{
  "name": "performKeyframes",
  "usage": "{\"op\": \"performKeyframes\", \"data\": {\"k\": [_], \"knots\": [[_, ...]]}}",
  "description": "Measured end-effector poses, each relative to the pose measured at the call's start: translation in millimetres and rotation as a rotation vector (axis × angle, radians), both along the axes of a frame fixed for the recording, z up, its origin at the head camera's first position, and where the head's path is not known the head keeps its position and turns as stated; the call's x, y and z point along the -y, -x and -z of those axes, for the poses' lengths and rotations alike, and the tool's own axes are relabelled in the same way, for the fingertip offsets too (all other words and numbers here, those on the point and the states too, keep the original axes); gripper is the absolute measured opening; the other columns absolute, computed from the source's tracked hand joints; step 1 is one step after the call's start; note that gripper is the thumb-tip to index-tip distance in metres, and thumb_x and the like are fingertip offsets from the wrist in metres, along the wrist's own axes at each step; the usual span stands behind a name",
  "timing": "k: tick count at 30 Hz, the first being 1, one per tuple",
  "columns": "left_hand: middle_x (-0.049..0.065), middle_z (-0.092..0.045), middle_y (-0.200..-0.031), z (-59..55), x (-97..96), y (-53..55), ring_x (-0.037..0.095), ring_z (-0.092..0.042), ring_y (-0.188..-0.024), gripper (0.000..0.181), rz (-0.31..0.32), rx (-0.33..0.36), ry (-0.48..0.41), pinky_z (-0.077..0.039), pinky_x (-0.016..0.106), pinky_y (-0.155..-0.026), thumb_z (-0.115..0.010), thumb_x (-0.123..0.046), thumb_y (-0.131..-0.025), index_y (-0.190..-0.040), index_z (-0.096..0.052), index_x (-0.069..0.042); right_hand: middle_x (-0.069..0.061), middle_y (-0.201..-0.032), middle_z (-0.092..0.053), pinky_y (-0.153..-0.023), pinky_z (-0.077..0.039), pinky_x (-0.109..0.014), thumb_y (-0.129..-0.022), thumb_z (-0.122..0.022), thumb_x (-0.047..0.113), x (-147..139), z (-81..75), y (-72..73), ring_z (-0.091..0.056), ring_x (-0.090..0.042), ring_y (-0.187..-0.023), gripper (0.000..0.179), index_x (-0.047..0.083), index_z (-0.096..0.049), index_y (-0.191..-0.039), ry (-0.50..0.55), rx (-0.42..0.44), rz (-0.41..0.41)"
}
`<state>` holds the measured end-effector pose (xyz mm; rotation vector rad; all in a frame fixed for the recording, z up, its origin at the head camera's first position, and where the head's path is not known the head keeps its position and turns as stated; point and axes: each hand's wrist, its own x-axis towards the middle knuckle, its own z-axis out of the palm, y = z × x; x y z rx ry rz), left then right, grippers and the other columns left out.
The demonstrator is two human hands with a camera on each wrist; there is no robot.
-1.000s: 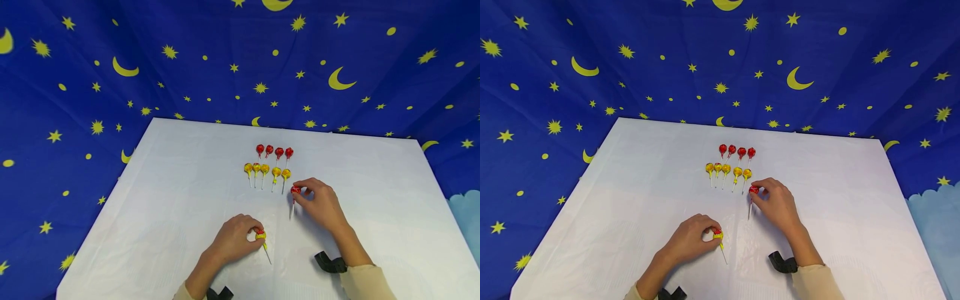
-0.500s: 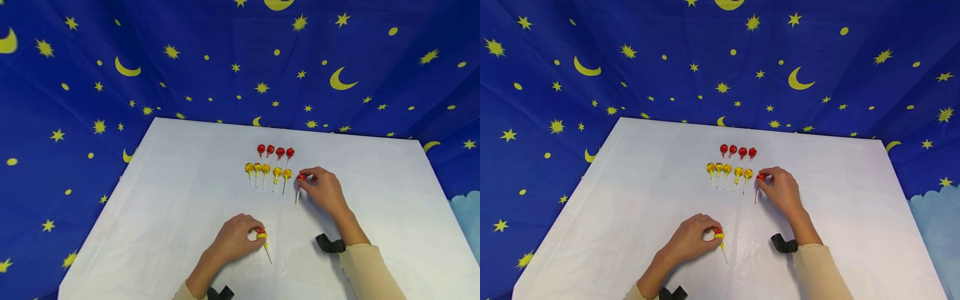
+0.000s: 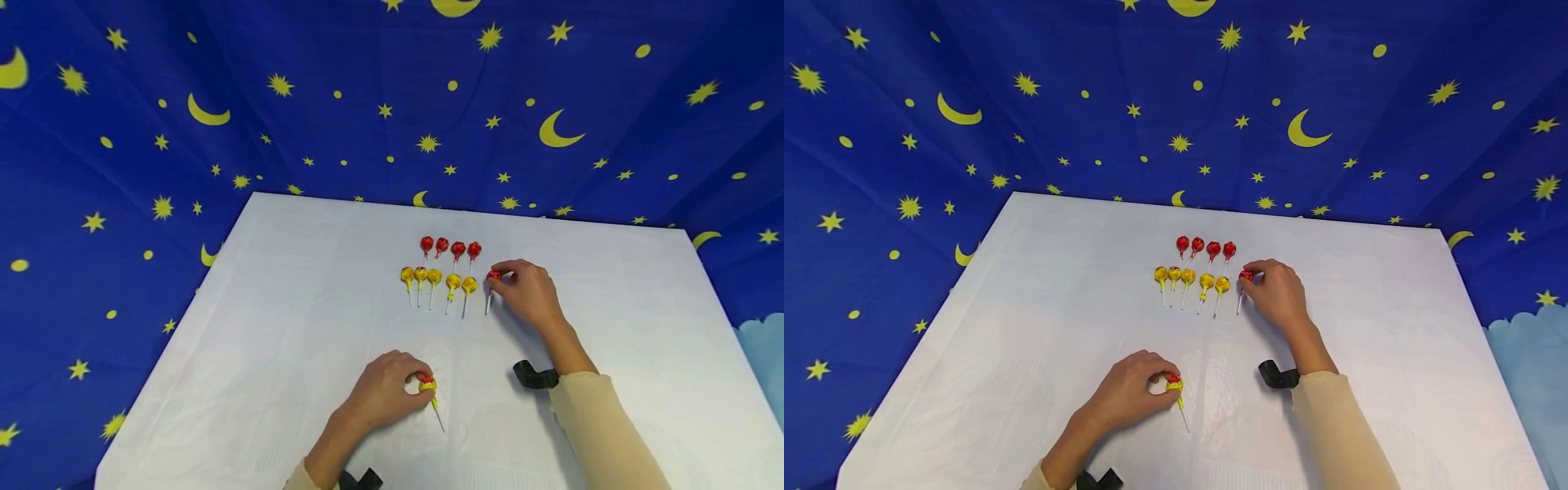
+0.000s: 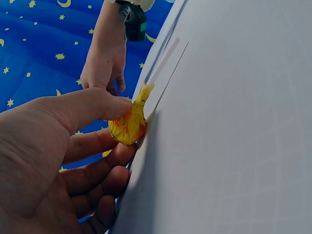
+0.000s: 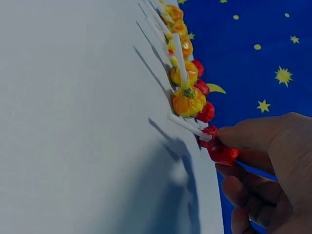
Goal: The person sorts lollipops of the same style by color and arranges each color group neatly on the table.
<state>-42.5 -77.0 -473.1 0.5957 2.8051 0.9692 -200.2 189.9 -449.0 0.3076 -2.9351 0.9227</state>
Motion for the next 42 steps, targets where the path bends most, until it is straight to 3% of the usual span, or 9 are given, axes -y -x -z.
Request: {"op": "performKeyframes", "data": {"k": [20, 33, 42], "knots": [[-0.021, -0.059, -0.082, 1.6, 1.2, -0.5, 0.0, -0.047, -0.073, 0.016, -0.001, -0.035, -0.001, -0.04, 0.021, -0.065, -0.075, -0.036, -0.079, -0.092, -0.071, -0.027, -0.012, -0.093, -0.064, -0.069, -0.042, -0.04, -0.087, -0.071, 0.026, 4, -1.9, 26.3, -0.053, -0.026, -0.076, 0.032, 0.006, -0.07, -0.111, -0.032, 0.063, 0.013], [-0.02, -0.058, -0.08, 1.7, 1.3, 0.1, 0.001, -0.047, -0.071, 0.013, 0.019, -0.024, -0.056, -0.04, 0.022, -0.066, -0.074, -0.032, -0.08, -0.091, -0.071, -0.026, -0.014, -0.094, -0.065, -0.067, -0.042, -0.041, -0.086, -0.071, 0.024, 8, 2.5, 44.6, -0.053, -0.027, -0.075, 0.03, 0.004, -0.071, -0.109, -0.07, 0.022, 0.012], [-0.019, -0.056, -0.079, 2.8, 1.6, 0.6, 0.002, -0.045, -0.071, 0.014, 0.018, -0.02, -0.039, -0.039, 0.022, -0.066, -0.074, -0.034, -0.08, -0.092, -0.07, -0.027, -0.017, -0.101, -0.065, -0.081, -0.044, -0.048, -0.089, -0.067, 0.021, 12, 7.5, 50.7, -0.052, -0.031, -0.088, 0.03, 0.002, -0.069, -0.112, -0.085, 0.007, 0.023]]}}
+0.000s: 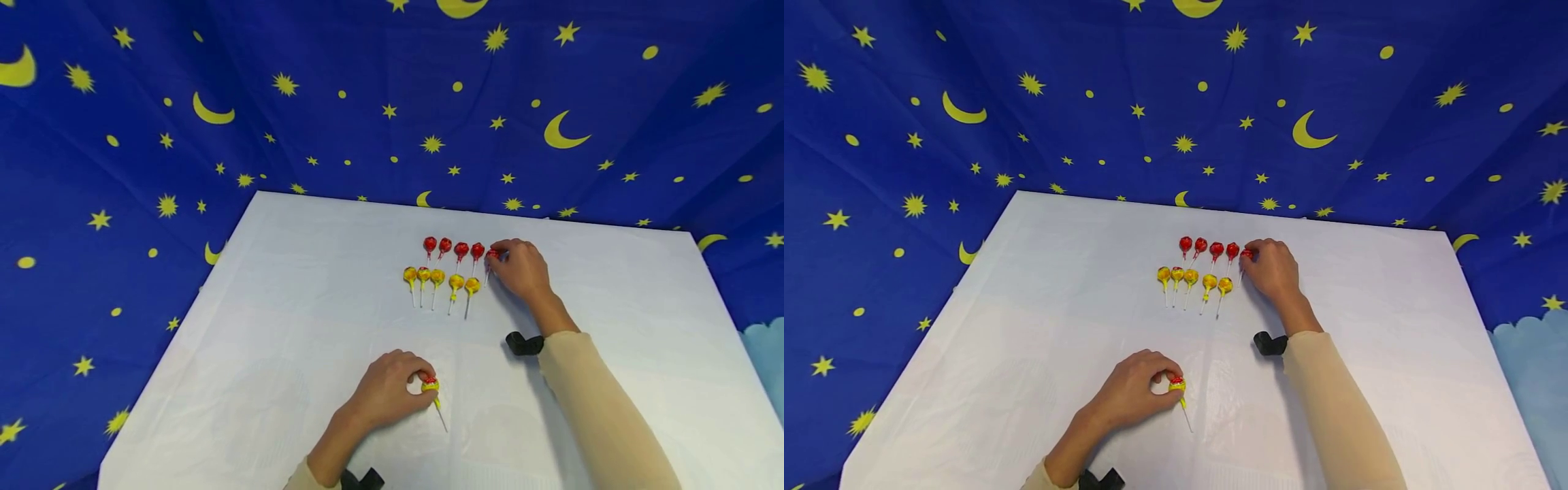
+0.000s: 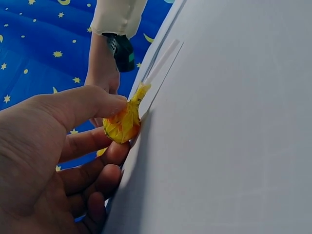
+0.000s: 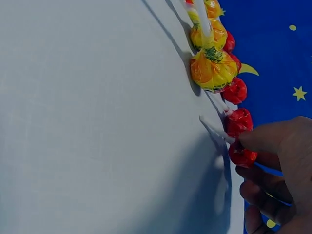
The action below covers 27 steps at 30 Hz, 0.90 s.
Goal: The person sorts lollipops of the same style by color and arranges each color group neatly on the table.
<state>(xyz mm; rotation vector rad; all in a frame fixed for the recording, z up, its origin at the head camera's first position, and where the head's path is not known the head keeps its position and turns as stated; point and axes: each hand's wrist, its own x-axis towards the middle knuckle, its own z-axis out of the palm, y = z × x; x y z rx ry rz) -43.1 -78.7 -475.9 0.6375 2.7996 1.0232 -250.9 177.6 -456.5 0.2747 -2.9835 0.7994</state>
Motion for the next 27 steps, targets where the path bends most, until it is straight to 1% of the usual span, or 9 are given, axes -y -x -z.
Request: {"op": "performKeyframes", "data": {"k": [5, 13, 20, 27], "knots": [[-0.019, -0.056, -0.079, 0.1, 0.2, 0.0, 0.002, -0.045, -0.07, 0.014, 0.002, 0.004, -0.007, -0.038, 0.022, -0.065, -0.074, -0.034, -0.081, -0.092, -0.07, -0.026, -0.018, -0.106, -0.065, -0.087, -0.043, -0.05, -0.089, -0.067, 0.019, 0.7, 3.1, 3.7, -0.053, -0.033, -0.095, 0.028, 0.001, -0.069, -0.111, 0.005, -0.009, 0.007], [-0.019, -0.056, -0.078, 0.4, -0.2, 0.4, 0.002, -0.045, -0.07, 0.014, 0.003, 0.013, -0.005, -0.038, 0.022, -0.065, -0.074, -0.034, -0.081, -0.092, -0.07, -0.027, -0.018, -0.107, -0.065, -0.088, -0.042, -0.05, -0.089, -0.066, 0.018, 0.6, 6.1, 7.9, -0.053, -0.035, -0.099, 0.027, 0.002, -0.07, -0.11, 0.003, -0.022, 0.02], [-0.019, -0.057, -0.078, -0.1, -0.1, -0.1, 0.001, -0.045, -0.07, 0.014, 0.0, 0.013, -0.02, -0.038, 0.021, -0.064, -0.074, -0.033, -0.081, -0.092, -0.07, -0.026, -0.017, -0.109, -0.064, -0.091, -0.041, -0.051, -0.089, -0.066, 0.02, 0.7, 7.9, 9.4, -0.053, -0.035, -0.102, 0.028, 0.003, -0.069, -0.111, 0.008, -0.008, 0.025], [-0.019, -0.057, -0.078, -0.5, -0.5, -0.4, 0.001, -0.045, -0.07, 0.013, -0.008, 0.011, -0.027, -0.038, 0.021, -0.065, -0.075, -0.032, -0.08, -0.091, -0.07, -0.026, -0.016, -0.108, -0.064, -0.089, -0.042, -0.05, -0.089, -0.068, 0.021, 1.4, 8.0, 10.0, -0.052, -0.033, -0.097, 0.028, 0.004, -0.069, -0.112, 0.015, 0.006, 0.026]]}}
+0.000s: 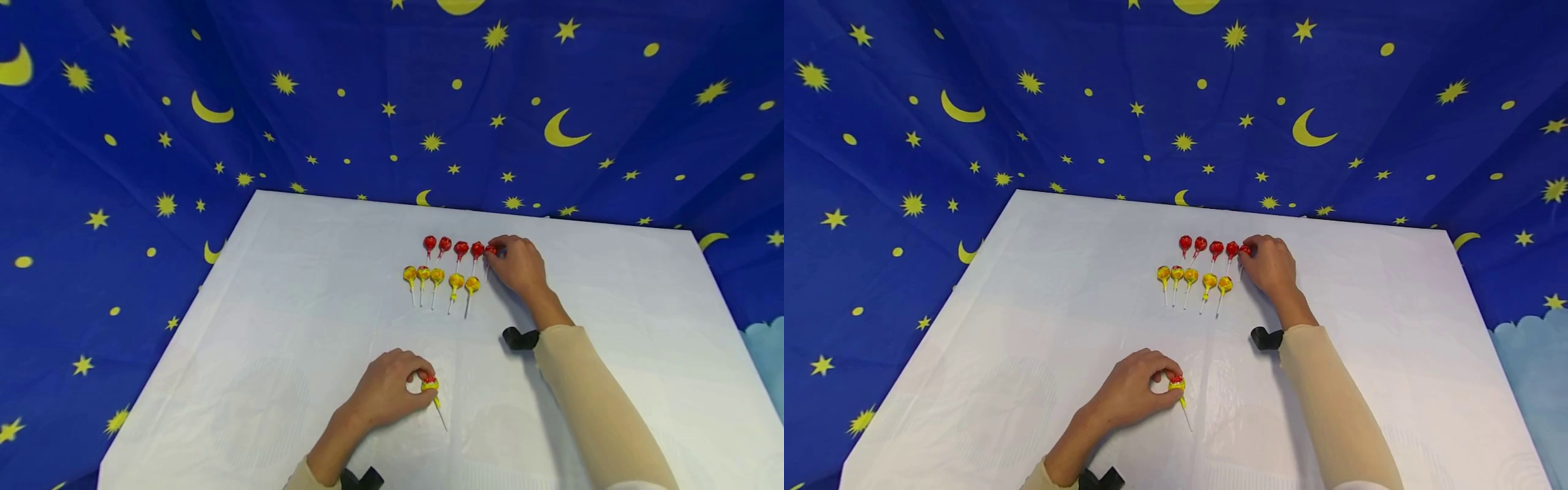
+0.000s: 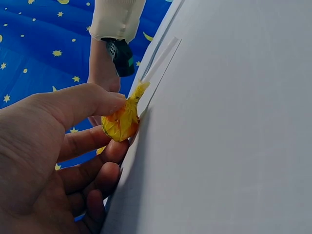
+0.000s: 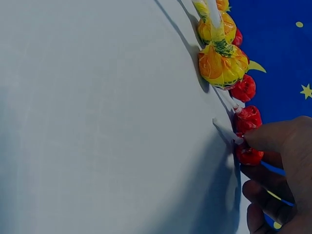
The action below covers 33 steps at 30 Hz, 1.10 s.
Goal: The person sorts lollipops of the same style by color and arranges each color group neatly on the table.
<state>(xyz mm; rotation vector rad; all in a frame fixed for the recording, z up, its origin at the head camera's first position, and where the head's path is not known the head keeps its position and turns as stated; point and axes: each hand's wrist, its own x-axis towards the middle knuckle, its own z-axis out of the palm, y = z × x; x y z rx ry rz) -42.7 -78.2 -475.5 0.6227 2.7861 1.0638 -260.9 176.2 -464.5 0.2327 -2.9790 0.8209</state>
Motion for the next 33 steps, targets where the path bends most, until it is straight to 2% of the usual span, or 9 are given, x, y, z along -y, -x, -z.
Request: {"op": "performKeyframes", "data": {"k": [3, 9, 21, 30, 33], "knots": [[-0.019, -0.057, -0.078, -0.1, 0.0, -0.2, 0.001, -0.045, -0.07, 0.013, -0.002, -0.01, -0.001, -0.038, 0.021, -0.065, -0.075, -0.032, -0.08, -0.091, -0.07, -0.026, -0.016, -0.106, -0.064, -0.088, -0.042, -0.05, -0.088, -0.068, 0.021, 0, 0.4, 0.1, -0.053, -0.033, -0.095, 0.028, 0.004, -0.069, -0.111, 0.005, -0.01, 0.001], [-0.018, -0.057, -0.078, 0.6, 1.0, 0.0, 0.001, -0.046, -0.071, 0.014, 0.003, -0.024, -0.006, -0.039, 0.021, -0.065, -0.075, -0.032, -0.08, -0.092, -0.07, -0.027, -0.015, -0.1, -0.064, -0.077, -0.043, -0.046, -0.088, -0.068, 0.021, 0, 2.4, 0.8, -0.054, -0.03, -0.083, 0.028, 0.004, -0.069, -0.11, 0.021, -0.021, 0.004], [-0.017, -0.057, -0.083, -0.6, 6.0, 2.3, 0.004, -0.05, -0.074, 0.016, 0.011, 0.028, -0.037, -0.04, 0.02, -0.066, -0.074, -0.033, -0.082, -0.096, -0.07, -0.025, -0.015, -0.102, -0.063, -0.074, -0.044, -0.045, -0.089, -0.067, 0.022, -1, 2.4, 0.9, -0.054, -0.029, -0.081, 0.029, 0.004, -0.068, -0.111, 0.036, 0.011, 0.01], [-0.013, -0.059, -0.084, -6.1, 12.4, 12.3, 0.008, -0.053, -0.075, 0.016, 0.002, 0.06, -0.081, -0.041, 0.025, -0.071, -0.073, -0.029, -0.083, -0.098, -0.07, -0.024, -0.014, -0.101, -0.063, -0.076, -0.043, -0.045, -0.089, -0.067, 0.023, -2, 4.5, 1.5, -0.054, -0.029, -0.083, 0.03, 0.005, -0.068, -0.112, 0.034, 0.006, 0.009], [-0.012, -0.059, -0.085, -7.7, 14.3, 16.7, 0.008, -0.054, -0.075, 0.017, -0.005, 0.052, -0.093, -0.042, 0.027, -0.073, -0.073, -0.027, -0.084, -0.099, -0.069, -0.022, -0.014, -0.1, -0.062, -0.076, -0.043, -0.045, -0.088, -0.068, 0.023, -4, 3.9, 1.8, -0.054, -0.029, -0.083, 0.029, 0.006, -0.069, -0.112, 0.037, 0.004, 0.013]]}}
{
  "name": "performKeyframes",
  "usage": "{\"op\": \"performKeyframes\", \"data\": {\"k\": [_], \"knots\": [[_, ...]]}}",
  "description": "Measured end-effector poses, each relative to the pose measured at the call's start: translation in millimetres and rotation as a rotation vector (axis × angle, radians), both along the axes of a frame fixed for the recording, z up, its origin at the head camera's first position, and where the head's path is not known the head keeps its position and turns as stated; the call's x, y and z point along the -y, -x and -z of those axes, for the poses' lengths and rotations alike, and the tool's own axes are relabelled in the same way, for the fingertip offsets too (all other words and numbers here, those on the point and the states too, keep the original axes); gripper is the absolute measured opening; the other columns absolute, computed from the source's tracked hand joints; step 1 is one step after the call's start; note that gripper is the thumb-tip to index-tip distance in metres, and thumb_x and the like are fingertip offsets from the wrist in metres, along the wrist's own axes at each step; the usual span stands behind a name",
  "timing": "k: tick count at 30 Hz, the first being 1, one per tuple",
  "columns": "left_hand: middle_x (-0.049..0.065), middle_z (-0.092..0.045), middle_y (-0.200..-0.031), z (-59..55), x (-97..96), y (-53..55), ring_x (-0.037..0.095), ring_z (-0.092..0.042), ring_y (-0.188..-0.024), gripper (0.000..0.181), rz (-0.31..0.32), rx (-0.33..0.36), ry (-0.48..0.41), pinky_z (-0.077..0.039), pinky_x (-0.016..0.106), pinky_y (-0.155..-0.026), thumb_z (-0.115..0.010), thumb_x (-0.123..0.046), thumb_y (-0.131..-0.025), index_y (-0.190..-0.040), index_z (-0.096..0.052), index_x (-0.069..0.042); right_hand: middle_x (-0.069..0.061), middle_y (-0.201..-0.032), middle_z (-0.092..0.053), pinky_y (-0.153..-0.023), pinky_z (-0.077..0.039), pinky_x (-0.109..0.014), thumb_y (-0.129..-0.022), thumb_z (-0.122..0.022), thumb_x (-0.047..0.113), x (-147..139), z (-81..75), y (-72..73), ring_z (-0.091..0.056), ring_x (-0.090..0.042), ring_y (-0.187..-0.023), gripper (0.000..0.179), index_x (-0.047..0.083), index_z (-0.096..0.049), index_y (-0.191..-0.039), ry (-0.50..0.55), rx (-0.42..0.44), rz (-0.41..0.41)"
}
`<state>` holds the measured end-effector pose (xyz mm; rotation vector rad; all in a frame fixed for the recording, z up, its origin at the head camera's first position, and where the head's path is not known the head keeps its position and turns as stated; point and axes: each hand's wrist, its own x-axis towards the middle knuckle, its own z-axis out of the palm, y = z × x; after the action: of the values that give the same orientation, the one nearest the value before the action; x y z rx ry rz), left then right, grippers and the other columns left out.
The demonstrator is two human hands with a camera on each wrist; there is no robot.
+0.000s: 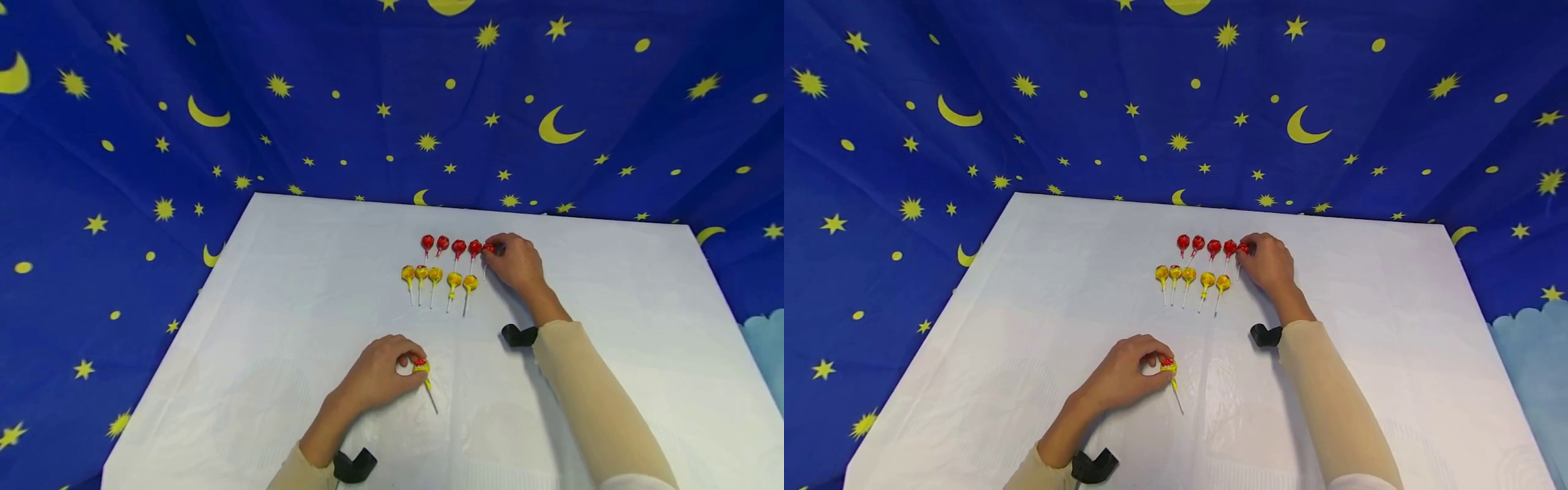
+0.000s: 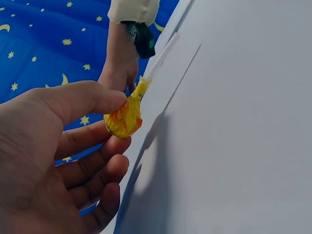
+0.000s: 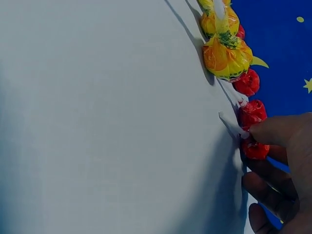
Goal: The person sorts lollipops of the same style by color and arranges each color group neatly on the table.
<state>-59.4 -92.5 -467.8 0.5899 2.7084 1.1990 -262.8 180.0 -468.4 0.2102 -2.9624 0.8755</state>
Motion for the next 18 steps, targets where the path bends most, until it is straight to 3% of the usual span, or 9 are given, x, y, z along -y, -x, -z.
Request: {"op": "performKeyframes", "data": {"k": [10, 18], "knots": [[-0.011, -0.059, -0.085, -5.6, 3.9, 13.5, 0.01, -0.056, -0.074, 0.018, -0.047, -0.035, -0.003, -0.044, 0.026, -0.071, -0.073, -0.024, -0.084, -0.101, -0.069, -0.019, -0.013, -0.099, -0.062, -0.075, -0.042, -0.044, -0.088, -0.069, 0.025, -2, 1.0, 1.0, -0.053, -0.028, -0.083, 0.03, 0.007, -0.069, -0.112, 0.012, 0.006, 0.003], [-0.009, -0.059, -0.086, -9.8, 8.1, 21.1, 0.012, -0.055, -0.076, 0.018, -0.077, -0.043, 0.047, -0.043, 0.028, -0.07, -0.073, -0.025, -0.084, -0.101, -0.069, -0.02, -0.013, -0.099, -0.062, -0.075, -0.042, -0.044, -0.088, -0.069, 0.024, -2, 4.3, 1.5, -0.053, -0.028, -0.083, 0.03, 0.007, -0.069, -0.111, 0.031, 0.001, -0.003]]}}
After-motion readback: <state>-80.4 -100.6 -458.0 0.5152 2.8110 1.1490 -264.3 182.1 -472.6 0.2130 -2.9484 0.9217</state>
